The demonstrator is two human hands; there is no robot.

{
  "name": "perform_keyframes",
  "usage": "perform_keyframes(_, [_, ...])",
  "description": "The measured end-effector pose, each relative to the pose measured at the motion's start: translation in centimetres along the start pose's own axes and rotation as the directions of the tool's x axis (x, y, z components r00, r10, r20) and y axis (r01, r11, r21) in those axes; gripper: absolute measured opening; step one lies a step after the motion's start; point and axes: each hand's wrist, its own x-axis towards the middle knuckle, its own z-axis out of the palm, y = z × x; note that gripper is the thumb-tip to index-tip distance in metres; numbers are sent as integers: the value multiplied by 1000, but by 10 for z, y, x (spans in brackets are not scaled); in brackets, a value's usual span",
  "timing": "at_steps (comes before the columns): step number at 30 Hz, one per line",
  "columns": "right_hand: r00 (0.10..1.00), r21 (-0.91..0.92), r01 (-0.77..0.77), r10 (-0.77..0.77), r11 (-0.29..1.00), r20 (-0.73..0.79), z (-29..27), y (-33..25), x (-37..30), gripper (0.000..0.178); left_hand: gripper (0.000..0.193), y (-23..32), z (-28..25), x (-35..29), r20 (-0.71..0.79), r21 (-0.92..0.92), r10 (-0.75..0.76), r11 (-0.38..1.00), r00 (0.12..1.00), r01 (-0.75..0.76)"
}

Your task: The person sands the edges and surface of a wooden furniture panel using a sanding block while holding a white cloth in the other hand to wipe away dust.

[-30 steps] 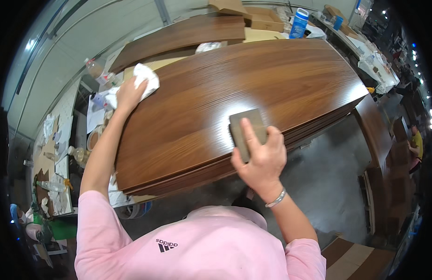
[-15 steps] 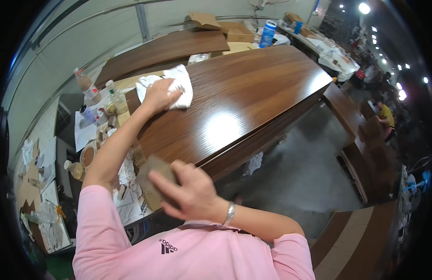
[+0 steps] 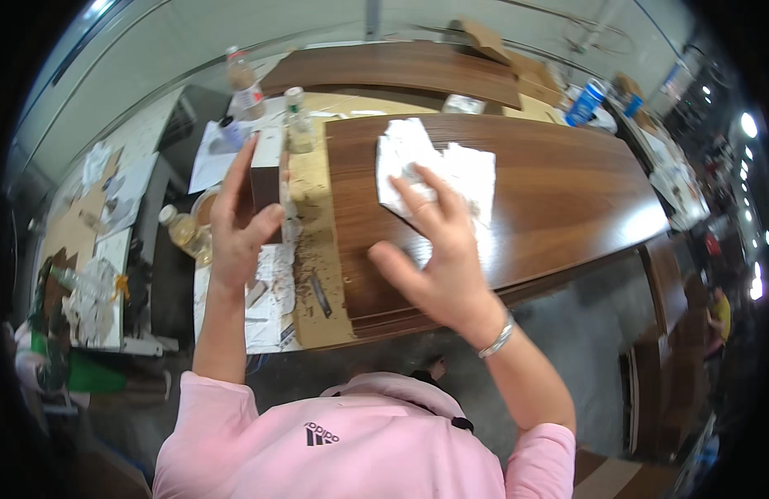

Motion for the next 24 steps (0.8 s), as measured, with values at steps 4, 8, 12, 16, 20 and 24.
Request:
perform_keyframes(4, [997,-437,15,23,899,80,16,58,32,64,82,-97,-60,-44,-338,289,-361,839,869,461])
perform_keyframes(8, [963,-403,-96,187,910,194,35,110,35,55,84,-179,-43,-73,-284,591,-415,634,864,499])
perform_keyframes(12, [968,-473,-101,196,875,156,38,108,33,45,58,-175,-41,-89,-293,594,-238,714,926,372])
perform_keyframes(16, [962,-476,-140,233,868,142,35,109,32,43,31,-148,-88,-142,-370,730,-262,511,891,454])
perform_keyframes(20, [967,-475,-115,209,872,148,37,108,34,43,27,-144,-105,-188,-307,853,-247,356,919,381])
perform_keyframes(24, [964,-431,-147,227,890,139,38,99,37,45,29,-145,-101,-193,-286,899,-185,289,940,330])
